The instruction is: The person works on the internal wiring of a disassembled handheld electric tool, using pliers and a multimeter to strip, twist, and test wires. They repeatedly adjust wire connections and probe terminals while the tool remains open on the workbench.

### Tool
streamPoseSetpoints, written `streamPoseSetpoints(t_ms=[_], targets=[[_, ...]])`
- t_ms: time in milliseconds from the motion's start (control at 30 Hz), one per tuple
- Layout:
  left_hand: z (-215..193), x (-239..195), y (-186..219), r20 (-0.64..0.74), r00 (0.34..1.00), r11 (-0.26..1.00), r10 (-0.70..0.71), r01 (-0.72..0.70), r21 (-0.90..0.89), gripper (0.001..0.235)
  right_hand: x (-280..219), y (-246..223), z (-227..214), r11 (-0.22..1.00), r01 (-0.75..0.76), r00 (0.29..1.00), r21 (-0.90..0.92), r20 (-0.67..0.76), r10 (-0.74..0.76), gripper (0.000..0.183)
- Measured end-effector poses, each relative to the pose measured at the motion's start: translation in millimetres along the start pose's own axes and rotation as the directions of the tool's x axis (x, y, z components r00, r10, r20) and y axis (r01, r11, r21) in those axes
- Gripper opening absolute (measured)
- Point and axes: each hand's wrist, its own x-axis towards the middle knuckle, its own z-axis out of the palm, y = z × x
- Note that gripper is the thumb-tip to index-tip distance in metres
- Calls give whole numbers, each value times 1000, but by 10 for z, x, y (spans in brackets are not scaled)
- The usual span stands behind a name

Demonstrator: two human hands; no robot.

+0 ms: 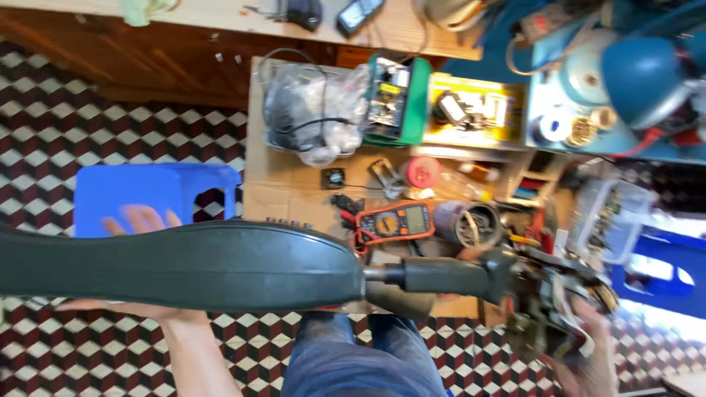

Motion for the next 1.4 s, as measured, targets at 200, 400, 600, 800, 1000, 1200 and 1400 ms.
streamPoseSetpoints(t_ms=[200, 400, 600, 800, 1000, 1200, 1400], targets=[[-9, -130, 97, -52, 955, 654, 293, -161, 739, 102, 115, -53, 213, 959, -75, 990, -272, 94, 104, 56], [37, -175, 326, 107, 978, 639, 177, -197, 744, 97, 196, -422, 740, 814, -256, 866, -521, 251, 433, 83], [100, -33, 469, -222, 954, 686, 202, 24, 728, 104, 504, -526, 1300, 636, -397, 852, -662, -8, 523, 104], [16, 424, 209, -575, 814, 936, 84, 134, 325, 80, 1061, -490, 1357, 538, -322, 888, -779, -51, 457, 107], [-388, 613, -4, -617, 786, 899, -42, 299, 320, 85, 1211, -600, 1562, 401, -299, 899, -866, -114, 422, 107], [-809, 751, -103, -704, 708, 882, -52, 363, 300, 83, 1153, -599, 1781, 382, -261, 945, -887, -152, 291, 108], [-1406, 814, -136, -704, 701, 944, -114, 296, 142, 70, 1191, -248, 3080, 371, -110, 963, -922, -6, 270, 107]])
